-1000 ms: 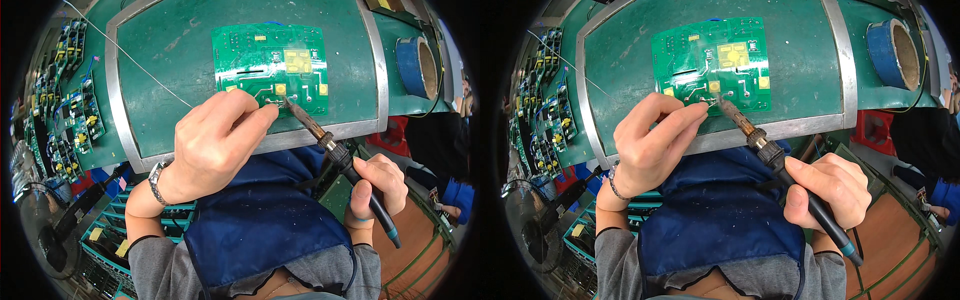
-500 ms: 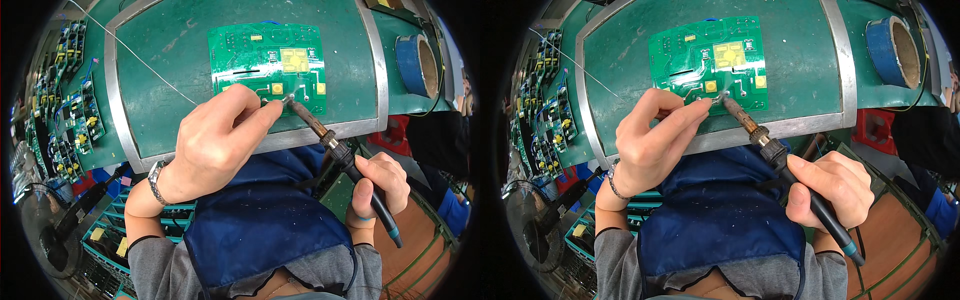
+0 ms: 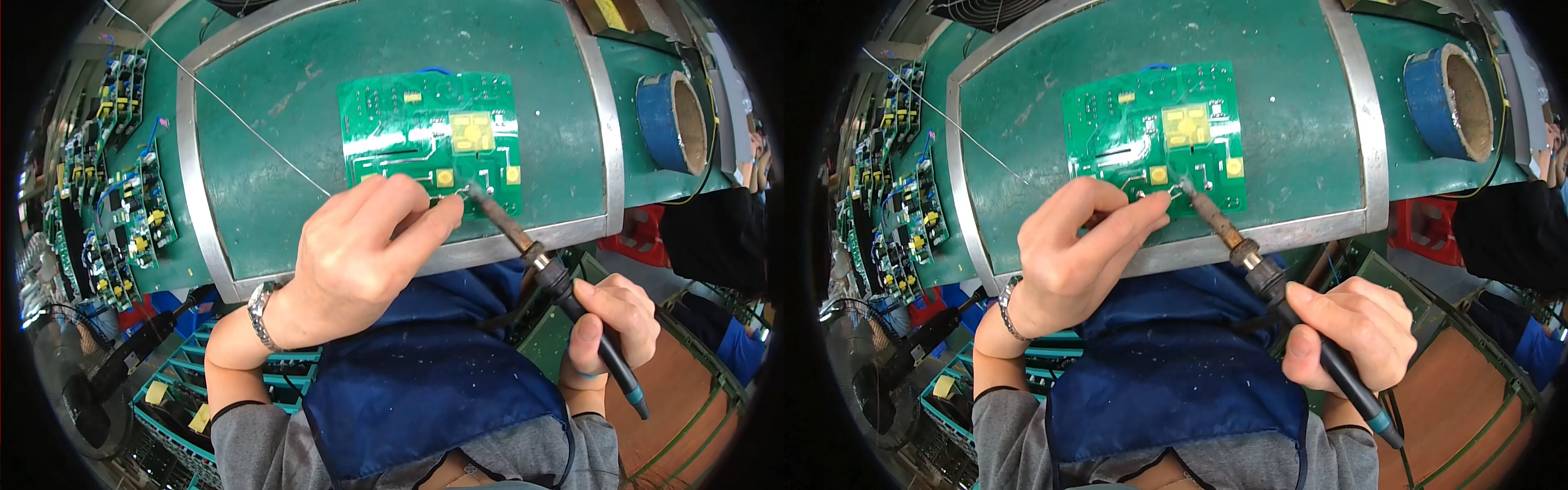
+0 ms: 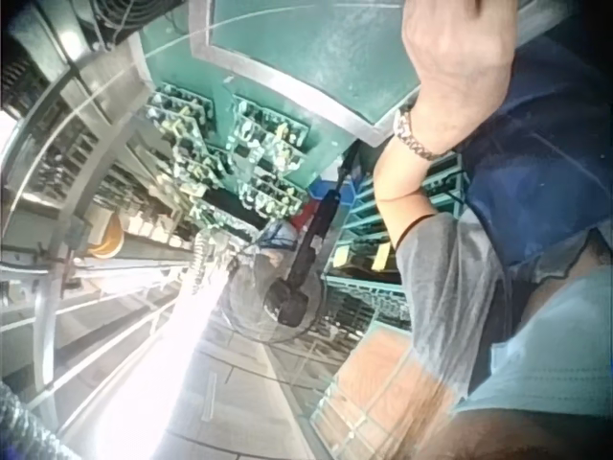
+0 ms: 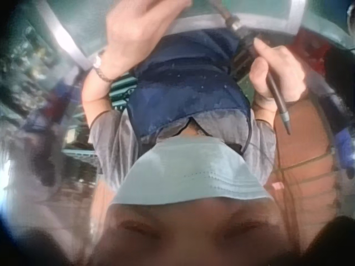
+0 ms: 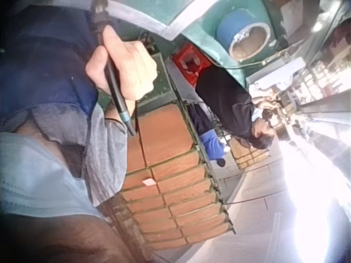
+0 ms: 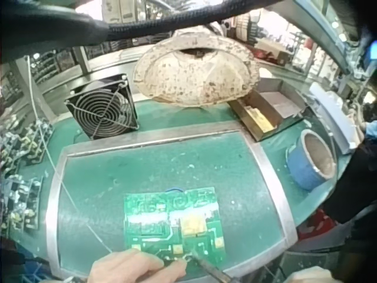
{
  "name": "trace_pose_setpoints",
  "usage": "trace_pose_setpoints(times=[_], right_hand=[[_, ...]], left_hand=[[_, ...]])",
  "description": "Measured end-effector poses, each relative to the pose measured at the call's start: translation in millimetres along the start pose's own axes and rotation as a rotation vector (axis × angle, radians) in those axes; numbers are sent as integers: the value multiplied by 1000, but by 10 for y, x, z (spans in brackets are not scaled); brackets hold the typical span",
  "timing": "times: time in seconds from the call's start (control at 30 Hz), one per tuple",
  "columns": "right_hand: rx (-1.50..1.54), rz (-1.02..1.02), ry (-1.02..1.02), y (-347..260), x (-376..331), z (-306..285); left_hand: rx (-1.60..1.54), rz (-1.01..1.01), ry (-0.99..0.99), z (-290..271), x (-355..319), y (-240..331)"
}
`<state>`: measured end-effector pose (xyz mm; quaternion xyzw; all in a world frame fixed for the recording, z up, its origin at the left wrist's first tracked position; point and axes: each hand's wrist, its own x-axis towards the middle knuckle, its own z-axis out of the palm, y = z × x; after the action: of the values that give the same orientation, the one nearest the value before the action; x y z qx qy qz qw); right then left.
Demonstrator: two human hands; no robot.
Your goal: The person solders electronic components onto printed circuit boards using a soldering iron and solder wire.
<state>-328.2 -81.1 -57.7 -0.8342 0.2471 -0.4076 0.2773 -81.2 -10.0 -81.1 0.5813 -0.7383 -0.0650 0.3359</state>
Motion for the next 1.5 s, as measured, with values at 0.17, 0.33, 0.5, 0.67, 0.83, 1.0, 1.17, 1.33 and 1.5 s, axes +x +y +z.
trace_pose_setpoints(times=[0.17, 0.33, 0.5, 0.67, 0.83, 1.0, 1.17, 1.33, 1.5], right_hand=[[-15, -4, 7, 10, -49, 30], [8, 23, 62, 34, -48, -41], [-49, 78, 85, 43, -38, -112], [-33, 80, 87, 97, -43, -40], [-7, 57, 18, 124, -16, -17], [-13, 51, 36, 152, -27, -19], [1, 95, 41, 114, -60, -74], [18, 99, 15, 131, -37, -113], [44, 115, 41, 139, -75, -149]], left_hand=[[25, 1, -15, 18, 14, 31], [-112, -189, -30, -126, 110, 75], [-119, -242, -17, -133, 173, 72], [34, -12, -42, -31, 164, -15], [10, -7, -24, 26, 150, -51], [-47, 0, -21, 75, 172, -59], [-30, 42, -18, 82, 170, -46], [27, 85, -29, 71, 173, -28], [33, 95, -23, 81, 171, 8]])
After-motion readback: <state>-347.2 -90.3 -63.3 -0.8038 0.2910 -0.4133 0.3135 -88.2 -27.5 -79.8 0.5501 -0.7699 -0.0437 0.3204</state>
